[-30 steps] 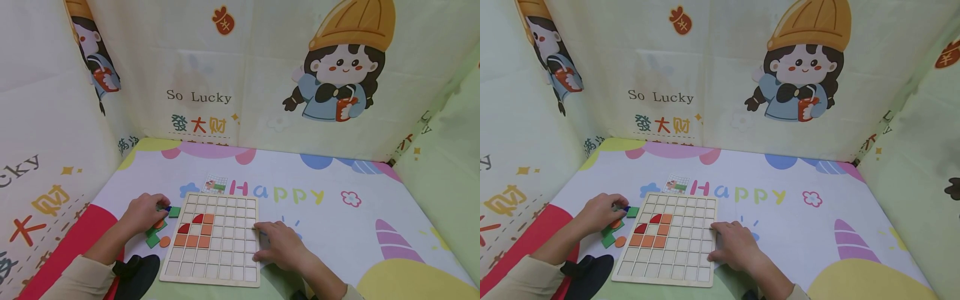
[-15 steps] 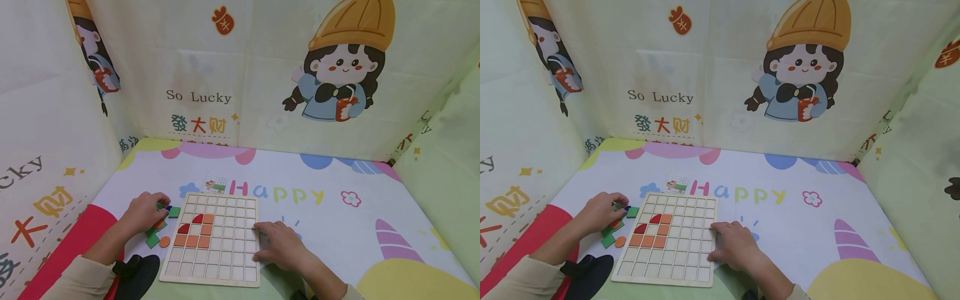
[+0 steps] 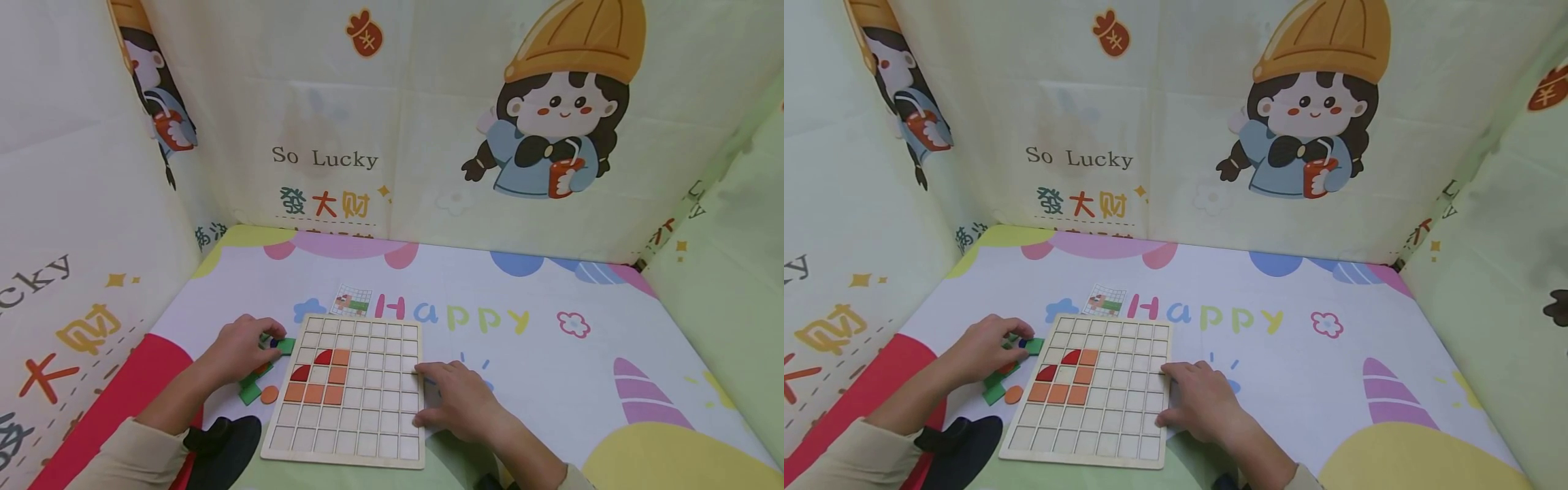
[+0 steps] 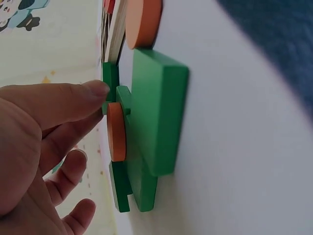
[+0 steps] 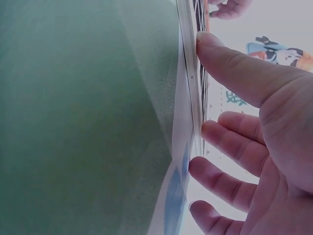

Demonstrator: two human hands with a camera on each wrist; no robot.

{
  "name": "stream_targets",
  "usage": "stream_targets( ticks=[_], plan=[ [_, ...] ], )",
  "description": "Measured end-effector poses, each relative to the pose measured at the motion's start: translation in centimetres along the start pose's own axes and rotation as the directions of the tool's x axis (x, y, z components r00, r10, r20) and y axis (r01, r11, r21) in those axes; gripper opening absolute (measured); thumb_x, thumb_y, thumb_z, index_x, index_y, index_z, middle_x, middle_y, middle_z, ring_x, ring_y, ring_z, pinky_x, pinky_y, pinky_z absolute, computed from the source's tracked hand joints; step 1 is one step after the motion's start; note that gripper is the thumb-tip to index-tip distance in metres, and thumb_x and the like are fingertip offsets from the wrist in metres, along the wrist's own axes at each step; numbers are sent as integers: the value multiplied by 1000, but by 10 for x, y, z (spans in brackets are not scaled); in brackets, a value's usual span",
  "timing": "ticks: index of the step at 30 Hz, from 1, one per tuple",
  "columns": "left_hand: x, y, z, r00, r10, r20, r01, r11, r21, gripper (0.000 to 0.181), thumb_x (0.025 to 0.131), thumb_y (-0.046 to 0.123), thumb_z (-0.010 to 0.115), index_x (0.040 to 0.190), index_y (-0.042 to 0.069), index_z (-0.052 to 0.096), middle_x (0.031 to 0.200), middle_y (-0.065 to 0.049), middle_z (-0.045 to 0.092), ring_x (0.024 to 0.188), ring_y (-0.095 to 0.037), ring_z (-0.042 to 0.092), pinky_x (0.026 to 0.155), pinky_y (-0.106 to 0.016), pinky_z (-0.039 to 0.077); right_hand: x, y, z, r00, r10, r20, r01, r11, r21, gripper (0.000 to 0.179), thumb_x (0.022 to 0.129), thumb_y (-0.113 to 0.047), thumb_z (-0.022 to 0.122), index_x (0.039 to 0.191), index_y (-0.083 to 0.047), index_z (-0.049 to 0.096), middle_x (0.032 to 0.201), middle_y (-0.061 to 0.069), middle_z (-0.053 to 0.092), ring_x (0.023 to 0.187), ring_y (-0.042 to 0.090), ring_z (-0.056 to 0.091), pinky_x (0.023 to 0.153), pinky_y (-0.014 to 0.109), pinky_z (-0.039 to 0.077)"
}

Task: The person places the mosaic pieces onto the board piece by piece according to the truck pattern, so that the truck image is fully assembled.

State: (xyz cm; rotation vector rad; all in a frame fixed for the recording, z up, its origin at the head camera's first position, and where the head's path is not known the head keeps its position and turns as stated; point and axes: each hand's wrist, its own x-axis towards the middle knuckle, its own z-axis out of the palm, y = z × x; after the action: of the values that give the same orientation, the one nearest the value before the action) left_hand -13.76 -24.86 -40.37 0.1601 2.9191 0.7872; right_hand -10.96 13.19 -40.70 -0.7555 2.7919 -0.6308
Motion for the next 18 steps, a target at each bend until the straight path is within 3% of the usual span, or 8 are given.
stream_targets(
  ticks=[18],
  plan=[
    [1, -7, -2, 999, -38, -10, 39, 998, 56, 40, 80, 11, 82, 117, 4, 68, 104, -15, 61, 98, -34, 50, 58, -32, 55, 1, 1, 0, 1000, 3, 4, -3, 1000, -11, 68, 75, -40, 86, 131, -10, 61, 128, 5, 64, 108, 28, 56, 88, 49, 47]
  ],
)
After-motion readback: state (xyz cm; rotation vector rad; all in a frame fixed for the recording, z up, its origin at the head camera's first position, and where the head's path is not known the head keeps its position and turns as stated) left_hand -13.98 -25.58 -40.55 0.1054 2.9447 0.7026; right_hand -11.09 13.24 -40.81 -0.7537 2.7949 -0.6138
